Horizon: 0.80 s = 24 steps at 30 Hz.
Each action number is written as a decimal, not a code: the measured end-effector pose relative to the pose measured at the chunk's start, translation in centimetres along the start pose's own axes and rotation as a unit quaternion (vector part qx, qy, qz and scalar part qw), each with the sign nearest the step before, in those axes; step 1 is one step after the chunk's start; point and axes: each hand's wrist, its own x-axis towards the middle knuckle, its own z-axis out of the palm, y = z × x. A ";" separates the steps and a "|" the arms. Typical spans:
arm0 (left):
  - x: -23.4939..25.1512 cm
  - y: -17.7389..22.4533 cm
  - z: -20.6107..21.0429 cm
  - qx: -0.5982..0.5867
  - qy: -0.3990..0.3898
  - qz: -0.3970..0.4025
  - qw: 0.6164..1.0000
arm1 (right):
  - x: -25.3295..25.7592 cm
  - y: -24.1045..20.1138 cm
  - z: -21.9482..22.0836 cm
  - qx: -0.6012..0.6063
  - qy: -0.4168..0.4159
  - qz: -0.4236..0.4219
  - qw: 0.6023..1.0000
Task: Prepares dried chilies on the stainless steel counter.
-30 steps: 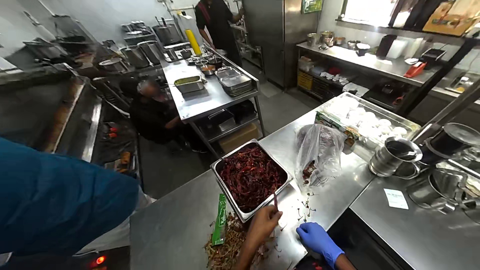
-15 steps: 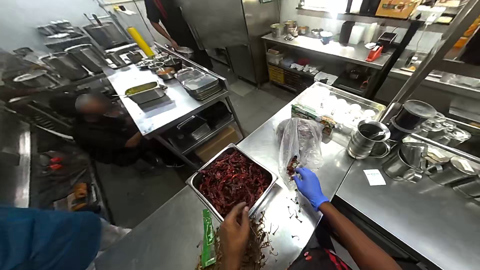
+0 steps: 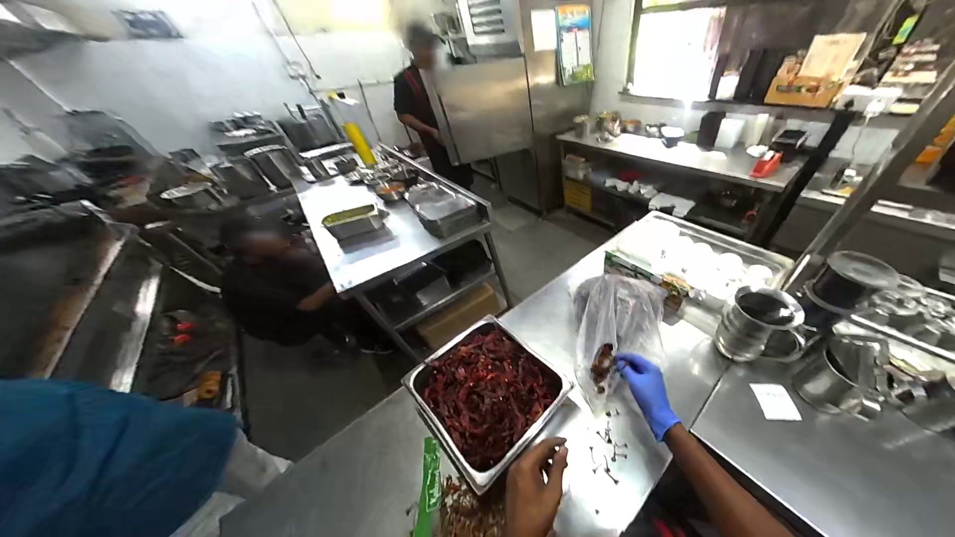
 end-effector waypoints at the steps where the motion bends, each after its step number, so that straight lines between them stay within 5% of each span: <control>1: 0.0 0.1 0.0 -0.033 -0.012 -0.001 0.999 | -1.3 -1.0 -1.1 0.076 0.020 0.014 0.997; 5: 0.7 1.9 1.7 -0.184 -0.066 0.000 0.981 | -5.6 -3.8 -2.8 0.275 0.048 0.023 0.960; 8: 1.9 4.0 3.6 -0.281 -0.115 -0.016 0.953 | -8.9 -5.6 -1.6 0.315 0.009 -0.011 0.949; 13: 3.8 5.7 4.1 -0.434 -0.007 -0.080 0.897 | -12.5 -6.2 0.5 0.108 -0.149 -0.218 0.958; 17: 4.0 5.5 1.0 -0.357 -0.002 0.013 0.934 | -12.2 -6.7 -0.5 0.021 -0.122 -0.298 0.946; 21: 3.0 5.3 -0.7 -0.277 -0.053 0.070 0.957 | -10.7 -10.1 -2.0 0.025 -0.061 -0.253 0.965; 24: 2.2 5.6 -1.2 -0.220 -0.106 0.072 0.967 | -9.3 -13.0 -2.7 0.072 -0.166 -0.160 0.970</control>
